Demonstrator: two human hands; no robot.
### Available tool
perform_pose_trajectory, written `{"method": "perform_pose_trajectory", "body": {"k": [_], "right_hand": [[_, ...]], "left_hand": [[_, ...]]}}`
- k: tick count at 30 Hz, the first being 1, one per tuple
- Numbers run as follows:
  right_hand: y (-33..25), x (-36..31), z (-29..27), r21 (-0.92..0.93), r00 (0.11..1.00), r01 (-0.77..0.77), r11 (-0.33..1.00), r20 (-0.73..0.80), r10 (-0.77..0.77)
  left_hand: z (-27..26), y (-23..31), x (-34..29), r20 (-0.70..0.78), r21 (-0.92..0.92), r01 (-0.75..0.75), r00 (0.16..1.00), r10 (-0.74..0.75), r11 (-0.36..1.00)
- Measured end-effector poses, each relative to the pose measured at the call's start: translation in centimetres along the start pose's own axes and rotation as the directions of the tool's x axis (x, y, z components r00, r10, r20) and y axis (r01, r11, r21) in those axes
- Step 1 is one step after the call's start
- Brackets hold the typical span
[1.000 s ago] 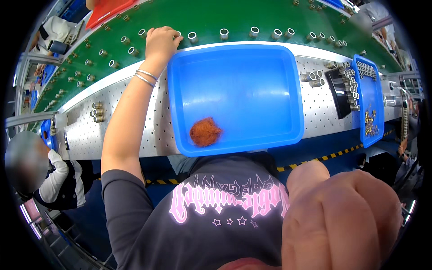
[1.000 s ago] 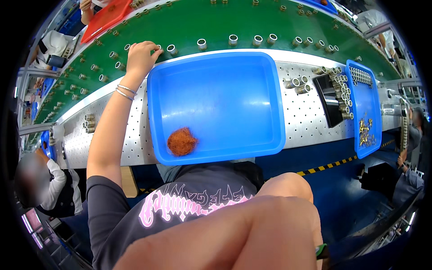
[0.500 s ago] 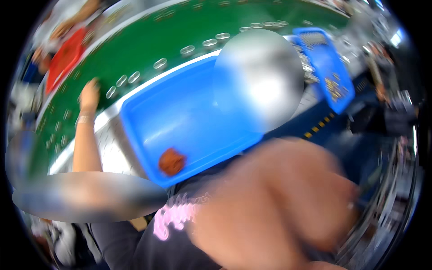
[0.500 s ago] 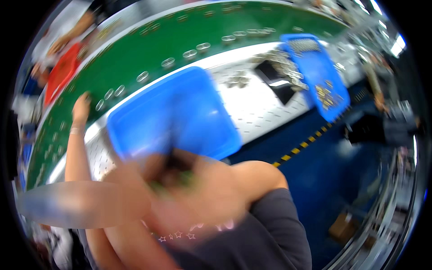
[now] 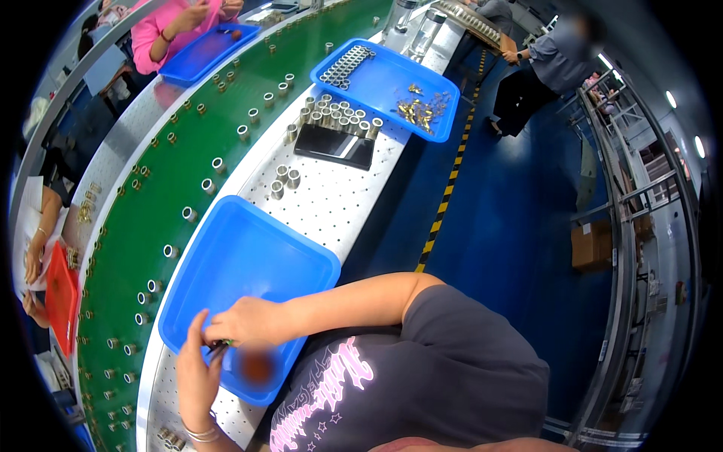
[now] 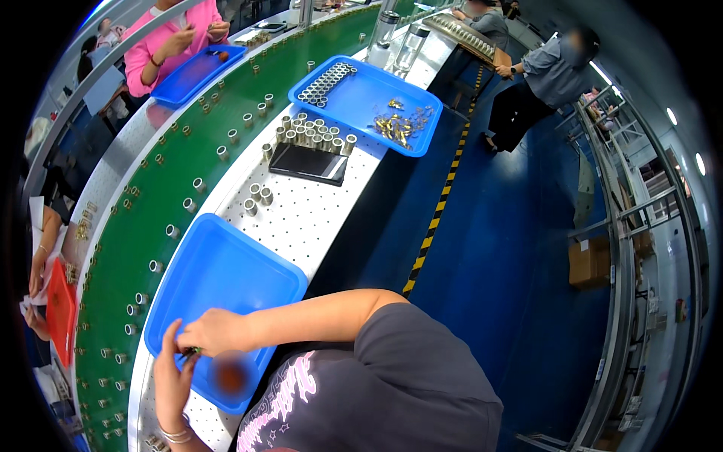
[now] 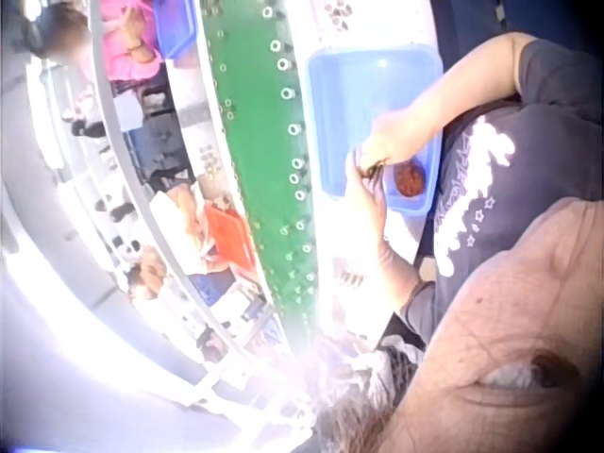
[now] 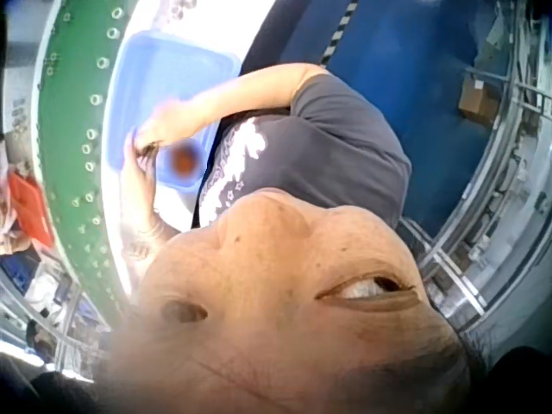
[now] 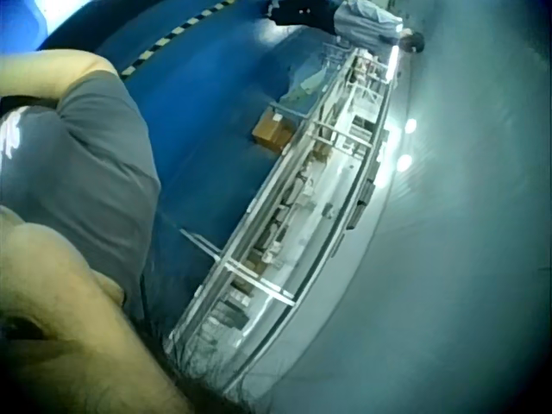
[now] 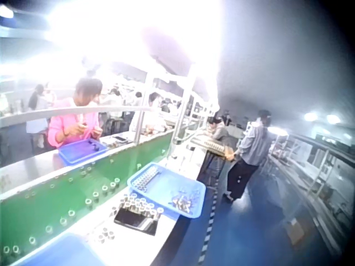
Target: The person uses a pair of pliers to manipulate a small metal cylinder, likely crimping or adjusting a band on it. They repeatedly pick up the cylinder from a blue tray, perform the adjustment, and place it back down. The process is repetitive and focused on individual units.
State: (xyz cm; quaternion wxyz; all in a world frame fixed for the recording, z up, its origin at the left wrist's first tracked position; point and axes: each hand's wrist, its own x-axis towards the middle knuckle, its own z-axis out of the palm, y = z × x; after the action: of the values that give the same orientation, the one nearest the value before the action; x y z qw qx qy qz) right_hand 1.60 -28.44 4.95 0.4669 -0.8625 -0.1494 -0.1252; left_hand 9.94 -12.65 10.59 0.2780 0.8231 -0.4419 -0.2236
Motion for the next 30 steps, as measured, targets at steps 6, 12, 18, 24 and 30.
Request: {"method": "perform_pose_trajectory", "body": {"k": [6, 12, 18, 24, 30], "right_hand": [[-0.3, -0.3, -1.0, 0.193, 0.996, -0.073, 0.978, 0.061, 0.063], [0.1, 0.3, -1.8, 0.461, 0.963, -0.236, 0.856, -0.006, 0.269], [-0.4, 0.2, -1.1, 0.570, 0.968, -0.242, 0.785, 0.080, 0.240], [-0.5, 0.6, -1.5, 0.589, 0.963, -0.269, 0.762, 0.173, 0.207], [-1.2, 1.3, -1.8, 0.489, 0.957, -0.253, 0.835, 0.002, 0.289]], "left_hand": [[1.0, -0.5, -1.8, -0.268, -0.047, -0.004, 0.963, -0.009, 0.999], [2.8, -3.5, -3.8, -0.481, -0.464, 0.054, 0.823, -0.302, 0.884], [6.1, -1.4, -3.5, -0.255, -0.910, -0.098, 0.898, -0.358, 0.402], [6.7, -1.9, -3.5, -0.137, -0.985, -0.089, 0.920, -0.368, 0.146], [6.2, -0.8, -3.1, -0.266, -0.945, -0.126, 0.835, -0.481, 0.303]]}}
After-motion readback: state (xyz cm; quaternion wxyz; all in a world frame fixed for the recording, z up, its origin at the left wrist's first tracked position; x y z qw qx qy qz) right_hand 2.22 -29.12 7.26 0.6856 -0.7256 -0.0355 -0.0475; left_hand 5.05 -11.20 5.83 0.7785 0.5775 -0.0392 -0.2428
